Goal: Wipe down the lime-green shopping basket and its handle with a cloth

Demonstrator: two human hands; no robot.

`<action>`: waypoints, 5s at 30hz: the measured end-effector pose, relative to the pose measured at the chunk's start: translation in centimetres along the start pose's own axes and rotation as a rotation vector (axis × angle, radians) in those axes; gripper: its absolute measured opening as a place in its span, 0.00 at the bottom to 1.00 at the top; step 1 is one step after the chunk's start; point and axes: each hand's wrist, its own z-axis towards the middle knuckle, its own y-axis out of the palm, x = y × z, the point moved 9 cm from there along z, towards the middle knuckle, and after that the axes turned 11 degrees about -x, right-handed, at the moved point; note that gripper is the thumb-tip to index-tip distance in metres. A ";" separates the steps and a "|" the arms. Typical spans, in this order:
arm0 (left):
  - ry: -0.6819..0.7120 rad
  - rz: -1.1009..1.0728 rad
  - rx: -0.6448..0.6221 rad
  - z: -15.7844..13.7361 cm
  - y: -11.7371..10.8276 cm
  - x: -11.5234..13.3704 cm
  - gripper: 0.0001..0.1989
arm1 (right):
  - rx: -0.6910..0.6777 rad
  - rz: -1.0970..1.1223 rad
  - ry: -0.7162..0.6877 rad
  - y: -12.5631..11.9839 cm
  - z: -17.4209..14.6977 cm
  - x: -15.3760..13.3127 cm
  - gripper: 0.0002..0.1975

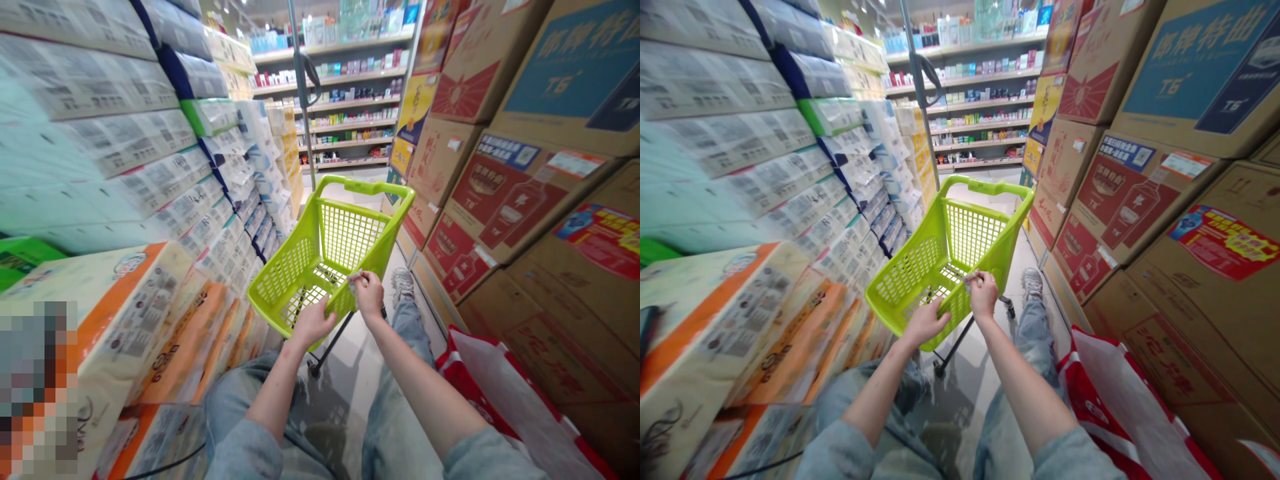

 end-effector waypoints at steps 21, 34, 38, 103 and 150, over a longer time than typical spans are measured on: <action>-0.004 -0.024 -0.066 -2.0 1.2 -2.6 0.27 | -0.119 0.142 -0.081 3.2 -6.4 -1.0 0.09; -0.040 -0.010 -0.077 -1.8 1.1 -1.2 0.28 | 0.042 0.156 0.042 2.1 -4.9 1.7 0.06; -0.032 -0.018 -0.054 -1.5 1.1 -0.9 0.28 | -0.035 0.104 -0.065 3.2 -7.8 -0.4 0.04; -0.090 -0.003 0.017 -1.0 1.6 1.9 0.27 | -0.125 0.308 0.264 3.5 -8.4 6.1 0.12; -0.107 0.001 -0.002 -0.6 1.6 2.4 0.25 | -0.195 0.339 0.185 3.4 -11.0 3.0 0.07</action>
